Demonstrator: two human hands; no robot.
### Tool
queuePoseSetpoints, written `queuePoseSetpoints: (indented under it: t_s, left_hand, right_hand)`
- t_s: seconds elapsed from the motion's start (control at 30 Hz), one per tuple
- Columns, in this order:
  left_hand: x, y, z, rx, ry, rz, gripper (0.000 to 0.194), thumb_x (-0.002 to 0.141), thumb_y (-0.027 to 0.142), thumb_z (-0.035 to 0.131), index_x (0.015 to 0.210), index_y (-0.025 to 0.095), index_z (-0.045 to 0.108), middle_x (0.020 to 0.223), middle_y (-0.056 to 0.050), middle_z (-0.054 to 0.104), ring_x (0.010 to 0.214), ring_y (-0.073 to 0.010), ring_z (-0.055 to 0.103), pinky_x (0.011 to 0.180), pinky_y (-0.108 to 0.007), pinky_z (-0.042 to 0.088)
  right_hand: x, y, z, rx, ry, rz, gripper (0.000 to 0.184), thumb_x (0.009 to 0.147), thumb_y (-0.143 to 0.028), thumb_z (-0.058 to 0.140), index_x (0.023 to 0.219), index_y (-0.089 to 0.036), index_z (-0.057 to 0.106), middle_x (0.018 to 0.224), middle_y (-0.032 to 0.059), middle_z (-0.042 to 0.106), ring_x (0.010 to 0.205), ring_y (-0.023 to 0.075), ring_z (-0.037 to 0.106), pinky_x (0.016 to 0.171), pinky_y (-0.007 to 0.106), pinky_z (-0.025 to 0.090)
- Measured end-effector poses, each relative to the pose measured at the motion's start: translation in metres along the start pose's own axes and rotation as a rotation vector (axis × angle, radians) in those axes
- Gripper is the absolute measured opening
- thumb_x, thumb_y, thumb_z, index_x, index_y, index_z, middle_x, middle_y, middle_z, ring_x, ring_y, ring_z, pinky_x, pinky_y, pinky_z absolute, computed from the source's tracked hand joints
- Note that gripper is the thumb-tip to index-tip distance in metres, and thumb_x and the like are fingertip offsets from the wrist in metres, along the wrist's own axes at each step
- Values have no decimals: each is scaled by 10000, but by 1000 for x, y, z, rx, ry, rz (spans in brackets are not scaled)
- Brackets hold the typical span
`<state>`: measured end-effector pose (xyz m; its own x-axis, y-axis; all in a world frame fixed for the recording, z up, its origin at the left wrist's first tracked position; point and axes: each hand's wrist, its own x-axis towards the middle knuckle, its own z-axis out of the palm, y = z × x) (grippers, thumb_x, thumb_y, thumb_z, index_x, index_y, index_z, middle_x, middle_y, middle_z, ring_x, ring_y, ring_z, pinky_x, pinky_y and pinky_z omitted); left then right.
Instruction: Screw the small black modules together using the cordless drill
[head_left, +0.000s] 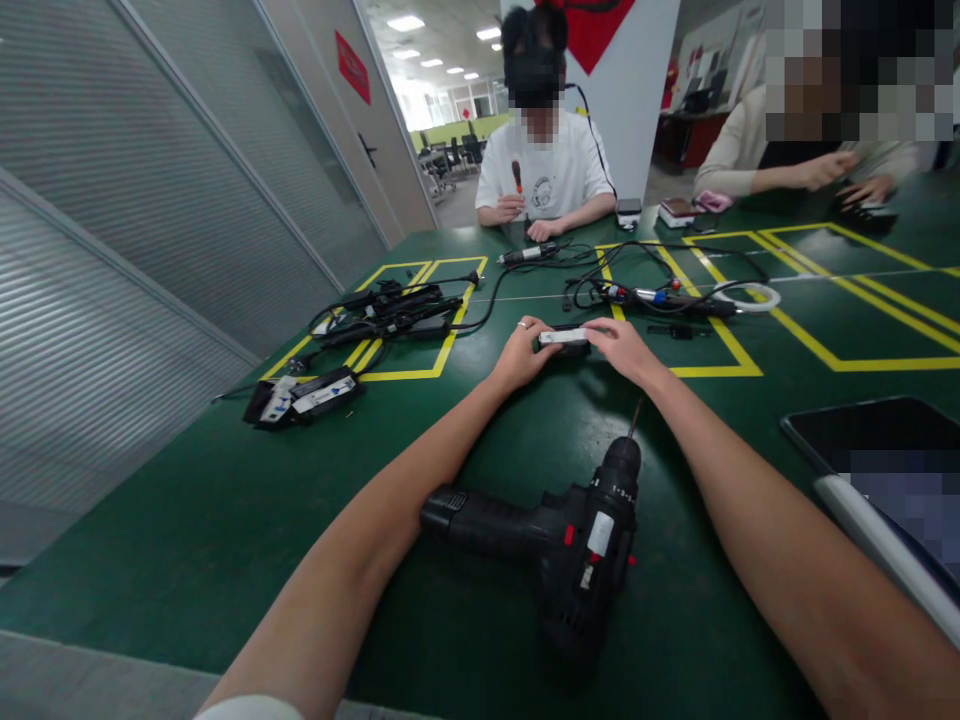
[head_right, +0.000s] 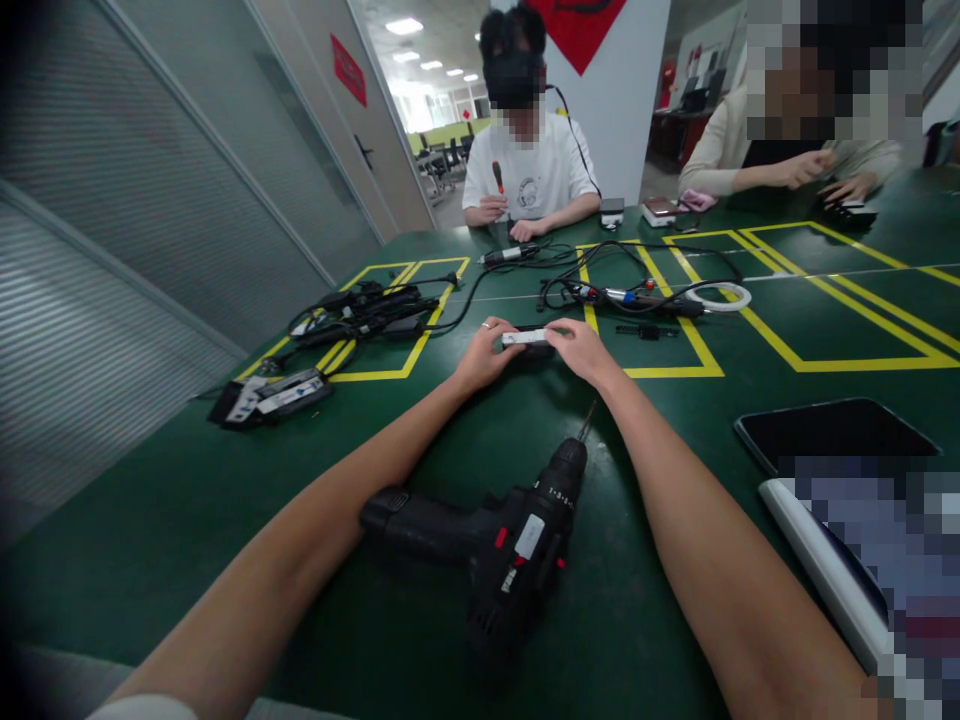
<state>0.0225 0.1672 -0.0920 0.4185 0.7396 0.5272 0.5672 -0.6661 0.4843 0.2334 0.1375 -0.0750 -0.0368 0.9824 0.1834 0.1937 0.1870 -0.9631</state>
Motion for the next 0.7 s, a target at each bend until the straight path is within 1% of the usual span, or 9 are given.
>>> queuePoseSetpoints:
  t_s: [0.07, 0.13, 0.23, 0.33, 0.43, 0.5, 0.57, 0.63, 0.7]
  left_hand:
    - [0, 1, -1, -49, -3, -78, 280, 877, 403, 545, 951, 143, 616, 947, -68, 576, 901, -179, 556, 849, -324, 472]
    - [-2, 3, -2, -104, -45, -138, 339, 866, 457, 548, 957, 136, 608, 890, -56, 580, 818, -168, 545, 773, -311, 470]
    - [-3, 7, -4, -193, -124, -200, 461, 750, 501, 682, 1001, 122, 601, 881, -51, 608, 800, -171, 552, 740, -304, 468]
    - [-2, 10, -7, -300, -192, -239, 564, 655, 493, 763, 1045, 115, 609, 930, -63, 651, 832, -185, 587, 774, -318, 484]
    - [0, 12, -18, -254, -229, -262, 592, 635, 494, 769, 1084, 134, 627, 1024, -79, 665, 902, -207, 612, 851, -353, 489]
    - [-2, 13, -32, -148, -270, -279, 641, 607, 511, 778, 1120, 157, 629, 1081, -86, 656, 953, -229, 614, 894, -380, 484]
    - [-9, 15, -51, -45, -318, -312, 706, 602, 539, 768, 1188, 178, 611, 1118, -92, 647, 977, -247, 617, 916, -401, 481]
    - [-23, 17, -76, 62, -322, -362, 737, 623, 576, 735, 1228, 180, 598, 1135, -103, 646, 1006, -266, 616, 940, -410, 472]
    - [-45, 23, -107, 128, -316, -400, 723, 668, 604, 685, 1248, 184, 589, 1185, -102, 638, 1067, -273, 598, 967, -396, 460]
  right_hand:
    - [-2, 5, 3, -121, -52, -74, 260, 699, -342, 715, 900, -176, 716, 579, -26, 584, 503, 112, 437, 507, 248, 338]
    - [-2, 8, 6, -189, -74, -113, 260, 686, -354, 744, 878, -180, 716, 582, -24, 607, 508, 116, 461, 496, 239, 333]
    - [1, 8, 7, -189, -87, -130, 267, 680, -378, 760, 839, -168, 718, 589, -18, 626, 512, 110, 472, 470, 225, 313]
    - [4, 2, 2, -34, -96, -69, 334, 673, -412, 770, 876, -152, 720, 514, -43, 547, 440, 77, 391, 421, 214, 268]
    - [5, -2, -10, 243, 9, 7, 383, 675, -459, 767, 903, -160, 689, 450, -92, 396, 370, 48, 265, 364, 206, 171]
    - [4, 1, -19, 388, 79, 39, 388, 651, -466, 787, 869, -171, 661, 443, -112, 332, 358, 40, 228, 348, 201, 138]
    - [1, 7, -25, 447, 124, 78, 384, 636, -457, 803, 845, -176, 647, 435, -125, 283, 354, 40, 219, 339, 194, 136]
    - [-1, 15, -25, 432, 146, 108, 383, 640, -454, 803, 846, -167, 655, 435, -120, 291, 356, 42, 229, 332, 193, 144]
    - [-2, 20, -21, 378, 147, 106, 392, 665, -466, 784, 865, -148, 674, 451, -99, 349, 360, 42, 245, 328, 198, 153]
